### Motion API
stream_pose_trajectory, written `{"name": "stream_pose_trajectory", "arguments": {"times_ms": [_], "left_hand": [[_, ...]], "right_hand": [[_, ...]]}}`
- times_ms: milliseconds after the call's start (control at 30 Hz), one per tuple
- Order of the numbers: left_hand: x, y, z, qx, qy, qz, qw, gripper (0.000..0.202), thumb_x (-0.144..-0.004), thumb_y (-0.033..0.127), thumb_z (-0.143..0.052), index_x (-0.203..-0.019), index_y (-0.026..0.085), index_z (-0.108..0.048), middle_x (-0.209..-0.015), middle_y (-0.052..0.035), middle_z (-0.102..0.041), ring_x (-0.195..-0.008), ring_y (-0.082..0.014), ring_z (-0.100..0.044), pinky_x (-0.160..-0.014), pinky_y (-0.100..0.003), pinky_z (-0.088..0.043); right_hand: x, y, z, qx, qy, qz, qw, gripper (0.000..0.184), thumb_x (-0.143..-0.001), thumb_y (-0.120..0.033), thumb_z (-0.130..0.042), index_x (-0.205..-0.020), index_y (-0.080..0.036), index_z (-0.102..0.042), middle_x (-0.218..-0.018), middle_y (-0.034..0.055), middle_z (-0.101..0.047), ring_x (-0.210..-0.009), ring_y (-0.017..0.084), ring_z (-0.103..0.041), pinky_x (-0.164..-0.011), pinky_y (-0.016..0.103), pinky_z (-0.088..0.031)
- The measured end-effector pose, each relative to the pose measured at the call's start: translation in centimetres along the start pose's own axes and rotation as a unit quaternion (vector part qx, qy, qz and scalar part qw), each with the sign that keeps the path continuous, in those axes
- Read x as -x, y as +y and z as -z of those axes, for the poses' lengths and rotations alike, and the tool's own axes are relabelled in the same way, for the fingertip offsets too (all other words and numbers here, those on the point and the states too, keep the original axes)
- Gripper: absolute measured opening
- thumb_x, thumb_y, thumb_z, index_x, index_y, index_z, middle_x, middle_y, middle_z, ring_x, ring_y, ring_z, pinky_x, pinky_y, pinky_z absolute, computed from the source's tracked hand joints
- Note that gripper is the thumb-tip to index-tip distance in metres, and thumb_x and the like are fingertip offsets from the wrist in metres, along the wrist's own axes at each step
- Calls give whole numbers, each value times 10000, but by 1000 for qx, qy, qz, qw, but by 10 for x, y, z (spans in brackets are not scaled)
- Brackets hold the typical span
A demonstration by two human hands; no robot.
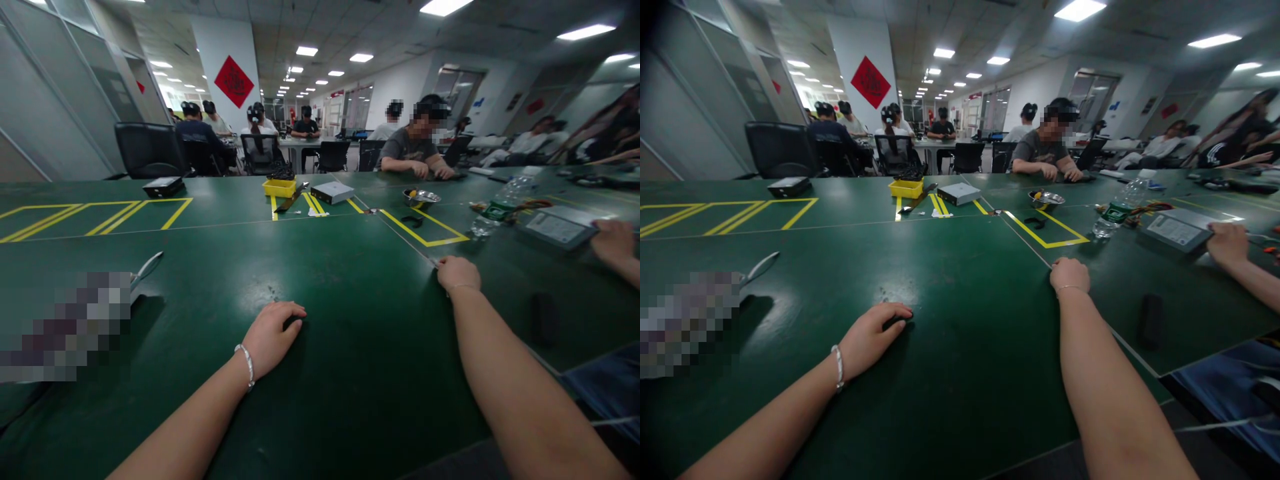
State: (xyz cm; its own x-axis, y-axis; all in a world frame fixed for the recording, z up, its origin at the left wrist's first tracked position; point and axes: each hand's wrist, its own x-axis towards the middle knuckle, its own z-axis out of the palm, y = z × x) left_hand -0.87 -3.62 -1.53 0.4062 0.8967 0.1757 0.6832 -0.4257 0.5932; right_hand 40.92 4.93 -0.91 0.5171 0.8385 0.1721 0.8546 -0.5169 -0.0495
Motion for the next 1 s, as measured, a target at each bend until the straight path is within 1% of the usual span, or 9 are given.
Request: {"name": "stream_pose_trajectory", "arguments": {"times_ms": [133,267,400,467,567,667,733,833,1000], "left_hand": [[0,1,-1,0,10,-3,1000,205,-784,253,-449,-934,231,-588,-1027,-15,-619,-1011,-175,-520,-960,-393,-331],[-3,1,0,7,18,25,1000,238,-802,299,-426,-969,230,-581,-1005,-24,-623,-968,-183,-540,-907,-372,-375],[-6,1,1,41,25,68,997,254,-811,339,-407,-979,235,-567,-989,-22,-629,-934,-180,-559,-844,-343,-409],[-6,2,2,72,26,89,993,270,-816,358,-394,-1002,237,-548,-968,-19,-637,-902,-172,-574,-812,-327,-422],[-5,6,2,121,35,117,985,301,-823,380,-374,-1037,223,-515,-922,-18,-653,-840,-158,-594,-767,-304,-435],[-3,14,0,144,51,144,978,317,-820,399,-365,-1023,204,-512,-854,-18,-664,-750,-155,-607,-703,-293,-443],[-2,19,-2,159,42,136,977,309,-807,393,-392,-1010,196,-515,-794,-9,-660,-673,-147,-602,-660,-283,-441],[-2,20,-3,171,60,142,973,214,-781,363,-434,-814,182,-543,-654,10,-616,-609,-144,-575,-600,-266,-425],[-4,18,3,258,40,150,954,207,-767,357,-453,-731,186,-562,-615,23,-603,-612,-142,-572,-571,-247,-427]], "right_hand": [[1,-1,-1,-35,27,-7,999,340,-813,-276,-370,-1010,-165,-623,-968,152,-611,-848,258,-563,-661,341,-419],[4,-14,1,-40,65,24,997,333,-821,-253,-360,-1008,-155,-617,-956,143,-620,-846,247,-567,-675,332,-410],[13,-41,9,-61,102,88,989,312,-810,-251,-405,-1036,-139,-589,-967,137,-620,-853,235,-568,-702,324,-407],[25,-63,15,-85,121,152,977,295,-817,-253,-406,-1024,-138,-582,-959,126,-621,-840,224,-571,-709,322,-414],[65,-107,22,-141,130,330,925,260,-832,-235,-400,-1001,-143,-575,-965,103,-617,-856,199,-563,-750,313,-422],[123,-149,27,-195,100,514,829,241,-838,-213,-403,-1010,-143,-556,-970,90,-606,-876,171,-546,-795,300,-419],[160,-168,28,-221,69,595,769,236,-842,-198,-395,-1016,-144,-545,-947,86,-602,-868,160,-538,-793,293,-421],[190,-179,31,-254,46,649,716,270,-845,-178,-379,-1073,-140,-518,-940,93,-594,-874,162,-527,-787,296,-422],[190,-173,34,-290,52,647,703,328,-860,-198,-356,-1164,-177,-477,-1000,88,-598,-851,167,-535,-778,317,-424]]}}
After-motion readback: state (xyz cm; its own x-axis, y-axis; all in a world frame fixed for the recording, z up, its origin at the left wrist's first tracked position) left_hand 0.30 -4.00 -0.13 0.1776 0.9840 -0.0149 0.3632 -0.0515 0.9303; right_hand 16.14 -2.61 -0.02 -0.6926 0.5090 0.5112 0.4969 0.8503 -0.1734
